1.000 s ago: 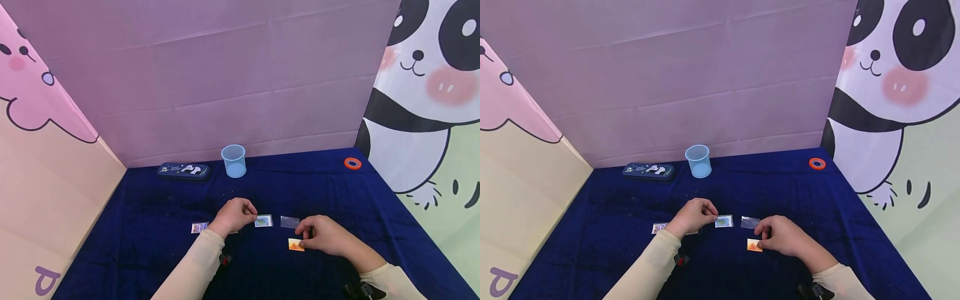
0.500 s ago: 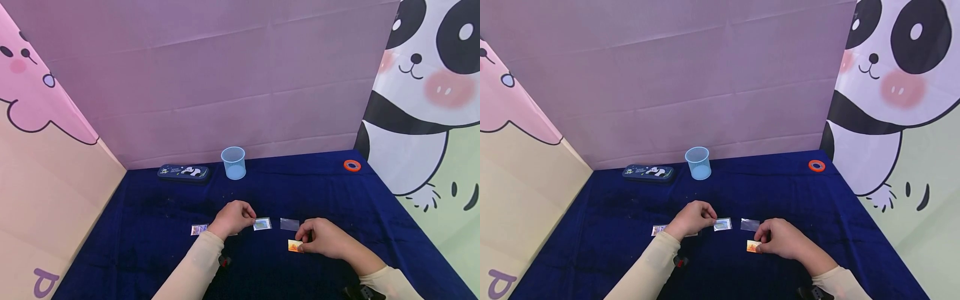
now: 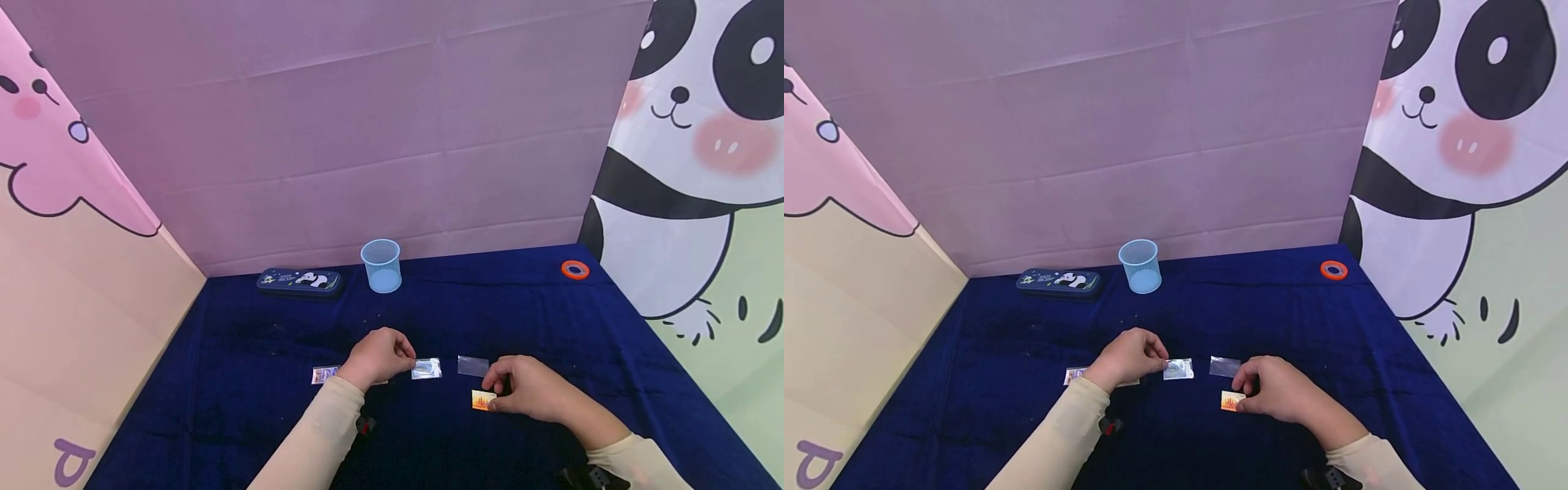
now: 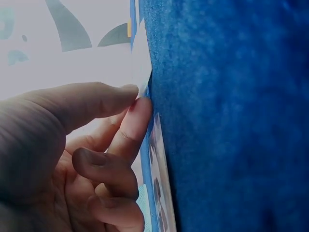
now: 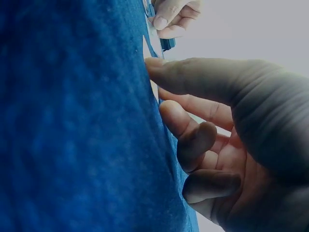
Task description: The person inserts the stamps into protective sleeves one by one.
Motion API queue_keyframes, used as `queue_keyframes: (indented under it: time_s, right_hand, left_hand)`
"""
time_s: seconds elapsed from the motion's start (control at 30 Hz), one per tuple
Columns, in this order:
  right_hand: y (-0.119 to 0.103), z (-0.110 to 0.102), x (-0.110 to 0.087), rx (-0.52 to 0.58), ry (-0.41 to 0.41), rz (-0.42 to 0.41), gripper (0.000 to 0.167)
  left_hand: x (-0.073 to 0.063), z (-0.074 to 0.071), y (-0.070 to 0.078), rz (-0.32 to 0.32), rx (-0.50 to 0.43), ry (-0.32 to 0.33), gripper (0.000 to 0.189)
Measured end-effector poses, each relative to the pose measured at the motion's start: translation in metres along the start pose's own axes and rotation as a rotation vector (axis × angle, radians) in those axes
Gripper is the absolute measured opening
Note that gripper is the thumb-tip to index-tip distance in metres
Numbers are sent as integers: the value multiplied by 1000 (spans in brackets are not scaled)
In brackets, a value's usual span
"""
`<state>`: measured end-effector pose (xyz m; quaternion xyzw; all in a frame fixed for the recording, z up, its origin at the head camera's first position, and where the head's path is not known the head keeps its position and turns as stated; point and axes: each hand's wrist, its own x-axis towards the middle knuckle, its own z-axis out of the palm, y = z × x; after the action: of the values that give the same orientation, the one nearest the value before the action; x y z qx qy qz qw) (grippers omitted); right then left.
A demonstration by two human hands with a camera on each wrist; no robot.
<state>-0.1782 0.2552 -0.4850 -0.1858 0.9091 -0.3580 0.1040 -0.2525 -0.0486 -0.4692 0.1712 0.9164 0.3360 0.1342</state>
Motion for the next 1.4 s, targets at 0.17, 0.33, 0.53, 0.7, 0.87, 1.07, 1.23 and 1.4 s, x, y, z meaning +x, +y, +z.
queue_keyframes:
  time_s: [0.17,0.33,0.53,0.7,0.87,1.07,1.23,1.4]
  right_hand:
    - [0,0,1,1,-5,-18,22]
    - [-1,-1,0,-9,-2,-8,30]
    - [-6,-2,-4,-42,4,1,29]
    - [-4,-2,-2,-27,-3,-11,25]
    - [-3,-2,-1,4,-12,-1,25]
    - [-1,-5,-2,21,-20,-33,16]
    - [1,-9,-3,4,41,-68,13]
    - [3,-12,-4,1,136,-38,11]
  left_hand:
    - [0,-1,0,-5,20,13,10]
    - [0,-1,0,0,22,14,10]
    - [0,-2,0,6,15,20,10]
    - [-1,-2,0,12,16,36,10]
    - [-1,-2,1,16,3,44,9]
    - [-2,-3,2,29,-18,41,9]
    - [-1,-3,4,41,-10,56,9]
    - [0,2,12,75,31,50,9]
